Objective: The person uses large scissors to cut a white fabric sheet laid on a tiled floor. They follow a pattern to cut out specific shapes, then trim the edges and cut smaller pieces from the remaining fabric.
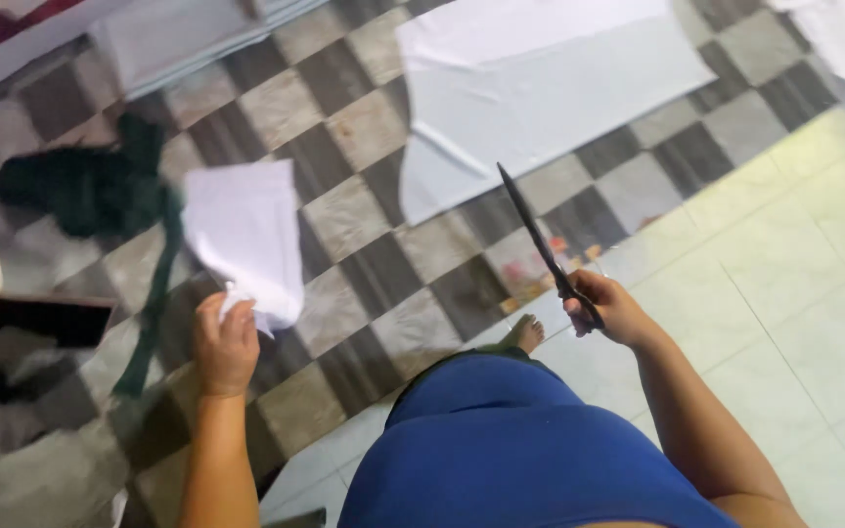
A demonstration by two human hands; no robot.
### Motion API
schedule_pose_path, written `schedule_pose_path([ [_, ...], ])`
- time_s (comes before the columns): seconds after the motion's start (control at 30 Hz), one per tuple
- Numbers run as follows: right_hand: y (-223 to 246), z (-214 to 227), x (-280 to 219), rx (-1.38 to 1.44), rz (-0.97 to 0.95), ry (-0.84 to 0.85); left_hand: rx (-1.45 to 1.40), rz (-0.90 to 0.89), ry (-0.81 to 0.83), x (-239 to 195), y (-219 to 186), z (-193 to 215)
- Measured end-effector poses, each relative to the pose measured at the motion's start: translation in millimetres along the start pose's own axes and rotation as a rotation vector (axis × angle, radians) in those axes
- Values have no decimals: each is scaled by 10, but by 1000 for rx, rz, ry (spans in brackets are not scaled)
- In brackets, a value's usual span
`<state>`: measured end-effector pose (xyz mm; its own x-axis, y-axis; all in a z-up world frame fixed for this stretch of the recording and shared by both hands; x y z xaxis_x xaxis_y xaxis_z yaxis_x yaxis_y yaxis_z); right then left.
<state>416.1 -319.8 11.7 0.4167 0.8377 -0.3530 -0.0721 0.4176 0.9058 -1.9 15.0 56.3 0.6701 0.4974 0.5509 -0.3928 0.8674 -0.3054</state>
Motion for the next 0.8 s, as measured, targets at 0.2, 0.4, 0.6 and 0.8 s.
schedule_pose_path([
  [0.2, -457, 1020, -577, 120, -31, -91, -222, -80, -310, 1683, -1697, -17],
  [0.4, -794, 2102, -1330, 112, -206, -217, -546, -131, -22, 3071, -3404, -794],
  [0.6, -1431, 2863, -1828, 256, -264, -449, -781, -46, 437, 4284, -4665, -2076],
  [0.8, -1592, 3570, -1695, 348, -320, -595, -838, -60, 502, 5551, -5412, -3447],
])
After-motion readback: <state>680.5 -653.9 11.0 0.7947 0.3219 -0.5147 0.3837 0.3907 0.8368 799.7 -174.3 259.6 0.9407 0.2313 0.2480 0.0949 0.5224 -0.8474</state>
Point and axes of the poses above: each hand's wrist, its own x-axis towards the middle knuckle, its own z-axis out of the back of the hand, y = z × x, the point moved 8 cm from there along x, towards the middle knuckle, and after that the axes turned 10 degrees about -x, right-handed, at the moved point
